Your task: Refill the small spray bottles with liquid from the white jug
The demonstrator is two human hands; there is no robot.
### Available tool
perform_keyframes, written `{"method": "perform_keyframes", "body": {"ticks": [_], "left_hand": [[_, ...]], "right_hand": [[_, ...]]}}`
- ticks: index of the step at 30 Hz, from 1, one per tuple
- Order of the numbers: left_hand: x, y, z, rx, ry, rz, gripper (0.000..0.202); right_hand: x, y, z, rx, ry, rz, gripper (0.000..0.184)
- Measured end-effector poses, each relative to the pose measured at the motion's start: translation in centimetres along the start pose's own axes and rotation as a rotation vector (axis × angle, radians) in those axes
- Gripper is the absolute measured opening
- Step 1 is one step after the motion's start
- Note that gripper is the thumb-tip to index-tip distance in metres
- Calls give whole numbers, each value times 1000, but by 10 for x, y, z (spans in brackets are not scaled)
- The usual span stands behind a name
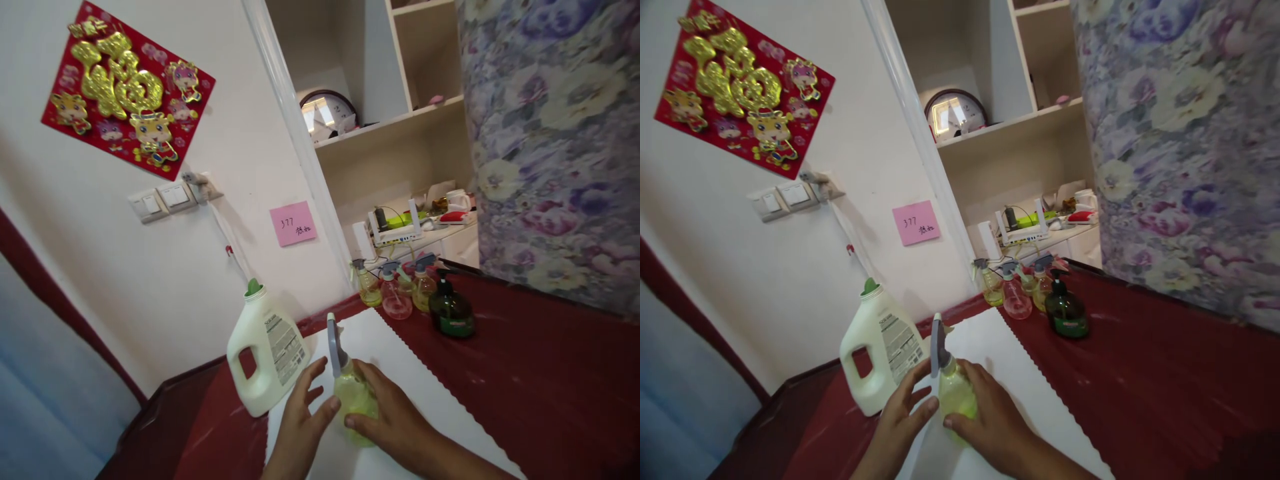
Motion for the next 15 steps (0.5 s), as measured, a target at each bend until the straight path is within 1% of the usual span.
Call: {"method": "perform_keyframes", "body": {"ticks": [3, 6, 8, 11, 15], "left_hand": [[-9, 15, -14, 75, 23, -45, 57], [-17, 24, -28, 83, 49, -77, 45], [-20, 28, -32, 76, 64, -78, 40], [-21, 42, -30, 71, 104, -95, 40], [-18, 73, -19, 70, 168, -120, 48]], "right_hand": [[-1, -3, 2, 39, -46, 17, 79], [-1, -3, 3, 67, -66, 16, 83], [0, -1, 4, 69, -73, 5, 83], [2, 0, 5, 83, -90, -16, 83], [4, -1, 6, 98, -83, -45, 83]]}}
Point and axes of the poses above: each hand's wrist, its own x-axis away from the middle knuckle, its own z-axis out of the back of the hand, y = z × x, the point moved 2 cm from there along -x, towards the middle knuckle, and after that the axes turned 2 degrees about z, right-handed, at the moved point
